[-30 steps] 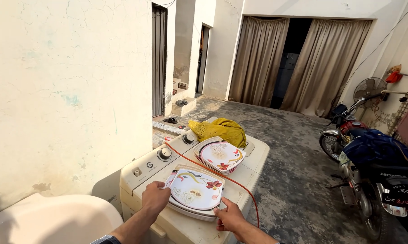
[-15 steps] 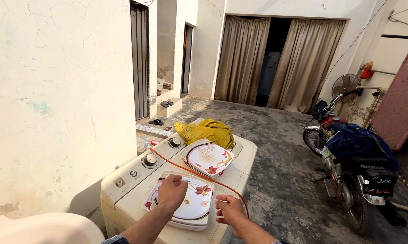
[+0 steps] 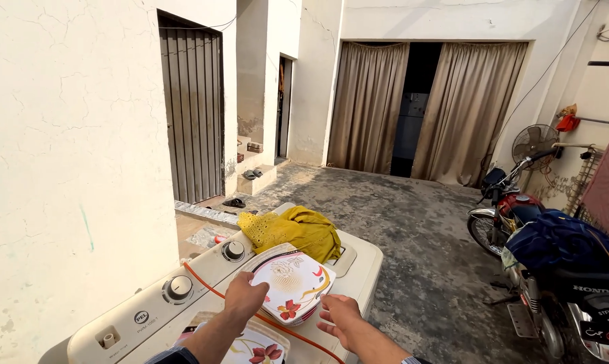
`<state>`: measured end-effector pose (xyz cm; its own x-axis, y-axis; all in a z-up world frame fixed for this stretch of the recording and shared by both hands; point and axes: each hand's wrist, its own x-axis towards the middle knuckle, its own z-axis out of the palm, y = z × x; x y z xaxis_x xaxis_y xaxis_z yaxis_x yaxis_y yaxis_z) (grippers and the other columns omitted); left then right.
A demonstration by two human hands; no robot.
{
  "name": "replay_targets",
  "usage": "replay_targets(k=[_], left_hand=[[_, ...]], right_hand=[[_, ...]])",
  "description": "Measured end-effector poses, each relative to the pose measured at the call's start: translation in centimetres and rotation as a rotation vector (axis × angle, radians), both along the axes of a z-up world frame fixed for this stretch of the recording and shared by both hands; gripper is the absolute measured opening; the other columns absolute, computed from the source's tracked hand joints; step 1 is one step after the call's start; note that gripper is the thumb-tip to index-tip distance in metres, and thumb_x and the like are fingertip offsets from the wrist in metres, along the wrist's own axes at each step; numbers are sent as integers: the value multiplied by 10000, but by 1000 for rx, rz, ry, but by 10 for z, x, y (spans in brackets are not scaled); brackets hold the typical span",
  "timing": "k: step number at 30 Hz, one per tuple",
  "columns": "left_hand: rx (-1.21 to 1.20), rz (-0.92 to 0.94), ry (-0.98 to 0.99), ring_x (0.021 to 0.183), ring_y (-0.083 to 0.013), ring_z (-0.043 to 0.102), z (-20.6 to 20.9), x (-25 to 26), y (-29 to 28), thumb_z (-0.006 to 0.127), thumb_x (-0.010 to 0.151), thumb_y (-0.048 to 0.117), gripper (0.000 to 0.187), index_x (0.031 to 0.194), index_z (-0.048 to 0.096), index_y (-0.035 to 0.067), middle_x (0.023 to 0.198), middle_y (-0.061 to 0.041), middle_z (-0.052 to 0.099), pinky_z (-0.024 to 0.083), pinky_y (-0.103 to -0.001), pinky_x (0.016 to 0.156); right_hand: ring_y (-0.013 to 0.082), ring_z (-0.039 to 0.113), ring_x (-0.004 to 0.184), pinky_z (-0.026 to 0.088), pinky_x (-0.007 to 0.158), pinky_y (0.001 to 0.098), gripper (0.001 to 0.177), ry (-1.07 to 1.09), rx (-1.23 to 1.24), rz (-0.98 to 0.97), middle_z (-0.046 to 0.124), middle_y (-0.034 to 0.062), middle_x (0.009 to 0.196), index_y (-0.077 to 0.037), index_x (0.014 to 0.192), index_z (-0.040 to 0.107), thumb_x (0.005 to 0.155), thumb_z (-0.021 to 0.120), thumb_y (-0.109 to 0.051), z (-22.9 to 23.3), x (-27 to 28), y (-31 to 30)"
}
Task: Wash dirty plates at an outdoor sink and store them on an indoor shelf.
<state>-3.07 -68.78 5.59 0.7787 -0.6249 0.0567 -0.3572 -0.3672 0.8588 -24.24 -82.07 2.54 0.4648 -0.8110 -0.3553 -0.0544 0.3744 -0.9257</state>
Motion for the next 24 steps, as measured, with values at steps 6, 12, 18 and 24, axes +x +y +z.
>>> replay_targets(k=[6,12,18,24], left_hand=[[141,90,54,1426,-361,442,15,18,-17,757,803,269,800,1506,434,68,1541,-198,410,430,-435,1160],[194,213,101,1264,-388,614,-3,63,-39,718,818,165,548,1321,615,-28,1431,-251,537,558,-447,1029],[218,272,228,1013,-354,736,14,79,-39,749,824,149,413,1172,675,-61,1112,-223,692,641,-437,814],[9,181,711,834,-238,637,9,88,-39,776,889,119,235,1037,690,-43,971,-133,646,601,-406,758]], right_hand=[[240,623,1035,620,873,430,405,1,234,-45,595,87,1175,-67,1334,532,1002,690,-236,-8,19,-30],[211,694,912,617,823,416,302,-3,211,-74,691,60,1063,-63,1230,629,953,686,-171,-25,25,-39],[221,719,826,660,749,384,273,27,140,-222,708,101,978,-9,1167,634,912,729,-23,-21,30,-29],[226,722,859,677,745,370,235,-19,241,-193,708,107,959,40,1140,665,925,710,-43,-23,28,-38]])
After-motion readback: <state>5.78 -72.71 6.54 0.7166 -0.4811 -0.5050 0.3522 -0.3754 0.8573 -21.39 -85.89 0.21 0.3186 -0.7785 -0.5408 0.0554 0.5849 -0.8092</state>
